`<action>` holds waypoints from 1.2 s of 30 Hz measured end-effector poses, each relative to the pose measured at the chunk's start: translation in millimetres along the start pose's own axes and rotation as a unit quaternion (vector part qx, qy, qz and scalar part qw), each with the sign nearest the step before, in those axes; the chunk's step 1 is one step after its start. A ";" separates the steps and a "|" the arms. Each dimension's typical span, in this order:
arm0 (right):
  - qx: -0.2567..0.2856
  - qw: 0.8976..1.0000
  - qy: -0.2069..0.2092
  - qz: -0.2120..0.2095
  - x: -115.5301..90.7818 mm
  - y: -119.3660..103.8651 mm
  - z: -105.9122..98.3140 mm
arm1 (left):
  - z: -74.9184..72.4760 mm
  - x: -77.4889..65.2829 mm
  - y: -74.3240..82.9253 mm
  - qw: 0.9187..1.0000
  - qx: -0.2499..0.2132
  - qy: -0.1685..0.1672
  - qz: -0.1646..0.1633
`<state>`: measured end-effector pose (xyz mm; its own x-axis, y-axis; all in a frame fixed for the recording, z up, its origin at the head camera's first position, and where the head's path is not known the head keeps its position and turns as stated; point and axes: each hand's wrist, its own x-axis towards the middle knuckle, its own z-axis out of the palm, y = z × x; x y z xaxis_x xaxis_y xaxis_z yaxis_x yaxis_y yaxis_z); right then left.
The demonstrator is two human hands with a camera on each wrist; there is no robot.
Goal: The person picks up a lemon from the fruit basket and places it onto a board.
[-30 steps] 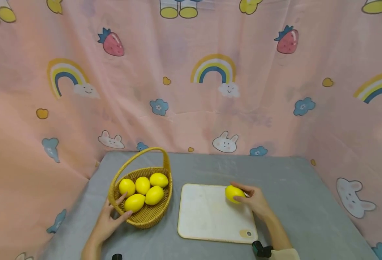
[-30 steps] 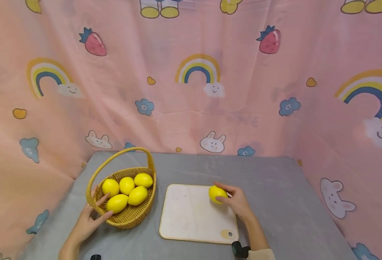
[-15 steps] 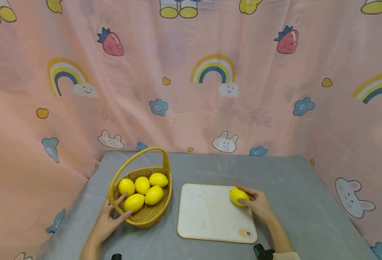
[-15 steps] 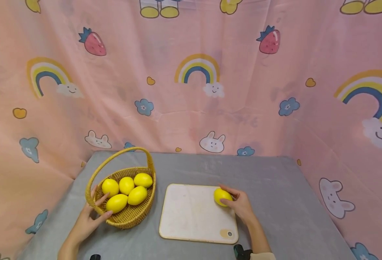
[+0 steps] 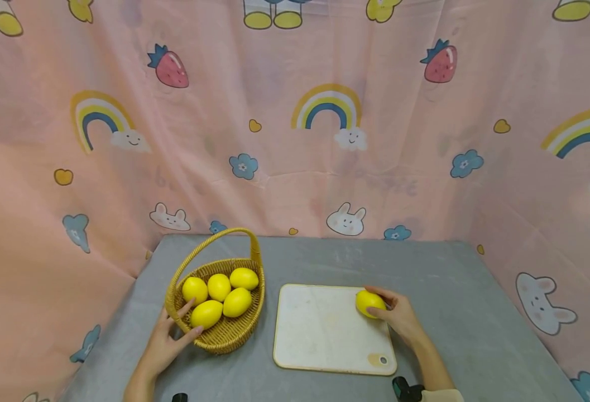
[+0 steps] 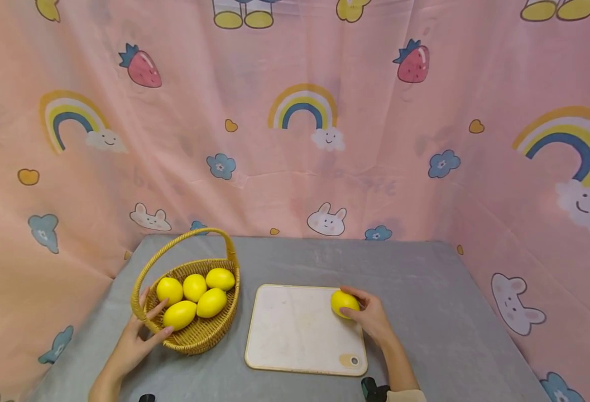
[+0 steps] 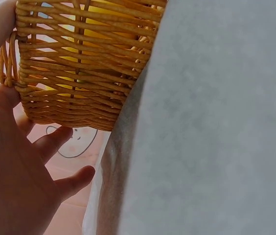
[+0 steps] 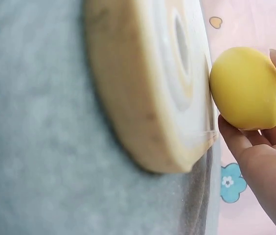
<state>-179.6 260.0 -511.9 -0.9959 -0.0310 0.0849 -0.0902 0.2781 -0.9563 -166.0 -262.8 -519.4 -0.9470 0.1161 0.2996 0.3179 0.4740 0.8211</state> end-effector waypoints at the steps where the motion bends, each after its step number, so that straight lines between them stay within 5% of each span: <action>1: 0.001 1.000 -0.001 -0.001 0.0 -0.4 0.0 | -0.1 -0.1 0.3 1.000 -0.001 0.000 -0.001; 26: 0.010 1.000 -0.002 -0.021 4.2 -5.9 -6.9 | -2.2 -1.9 0.5 1.000 0.002 0.000 -0.015; 36: -0.011 0.997 -0.042 -0.070 29.9 -45.9 0.1 | -0.4 0.7 -2.2 1.000 -0.003 -0.001 0.001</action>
<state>-205.3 246.2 -465.5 -0.9698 -0.1503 0.1919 -0.2284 0.2861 -0.9306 -167.4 -264.0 -520.8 -0.9465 0.1180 0.3003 0.3197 0.4691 0.8232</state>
